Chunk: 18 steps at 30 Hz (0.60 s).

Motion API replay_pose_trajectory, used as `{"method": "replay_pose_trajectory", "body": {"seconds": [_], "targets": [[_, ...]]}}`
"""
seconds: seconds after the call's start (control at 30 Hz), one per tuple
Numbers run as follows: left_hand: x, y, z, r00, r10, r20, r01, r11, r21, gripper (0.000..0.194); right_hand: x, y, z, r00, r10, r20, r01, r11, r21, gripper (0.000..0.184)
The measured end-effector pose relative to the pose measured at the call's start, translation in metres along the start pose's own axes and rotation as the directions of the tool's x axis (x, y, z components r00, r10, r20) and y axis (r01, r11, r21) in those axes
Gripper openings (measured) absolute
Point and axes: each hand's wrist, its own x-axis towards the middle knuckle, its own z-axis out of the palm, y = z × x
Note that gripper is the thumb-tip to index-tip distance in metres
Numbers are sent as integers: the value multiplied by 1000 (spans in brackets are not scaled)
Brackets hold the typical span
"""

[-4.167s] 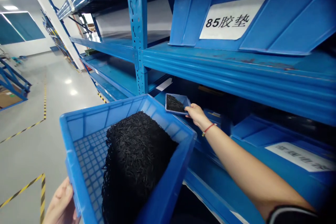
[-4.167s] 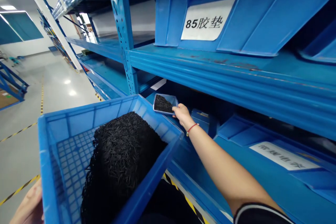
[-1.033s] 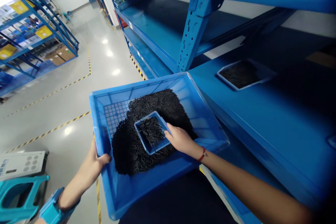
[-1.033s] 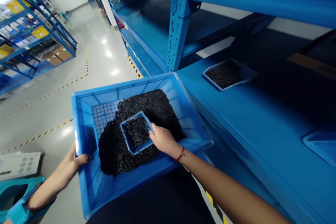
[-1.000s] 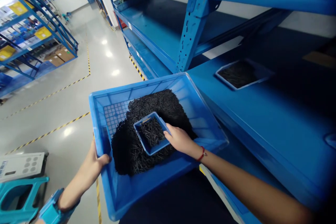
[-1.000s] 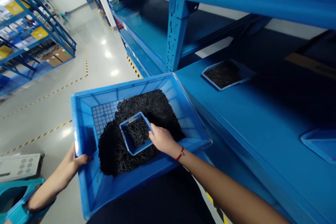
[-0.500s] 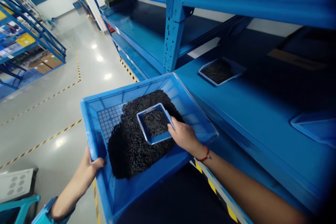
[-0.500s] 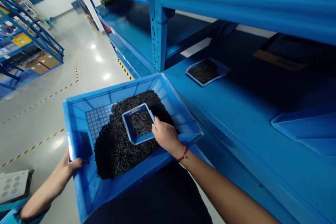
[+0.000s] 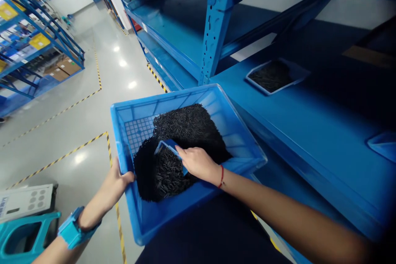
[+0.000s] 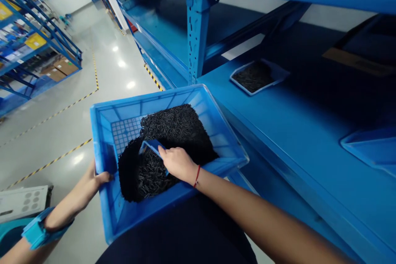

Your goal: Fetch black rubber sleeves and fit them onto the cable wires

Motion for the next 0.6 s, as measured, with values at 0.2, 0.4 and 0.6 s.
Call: {"method": "replay_pose_trajectory", "body": {"seconds": [0.2, 0.4, 0.6], "targets": [[-3, -9, -1, 999, 37, -16, -37, 999, 13, 75, 0, 28, 2, 961, 277, 9, -274, 945, 177, 15], [-6, -7, 0, 999, 32, -20, -32, 999, -20, 86, -5, 39, -14, 924, 379, -49, -337, 868, 364, 13], [-2, -14, -1, 999, -6, -35, 4, 999, -53, 83, -28, 50, -27, 860, 481, -172, -346, 797, 495, 17]]}}
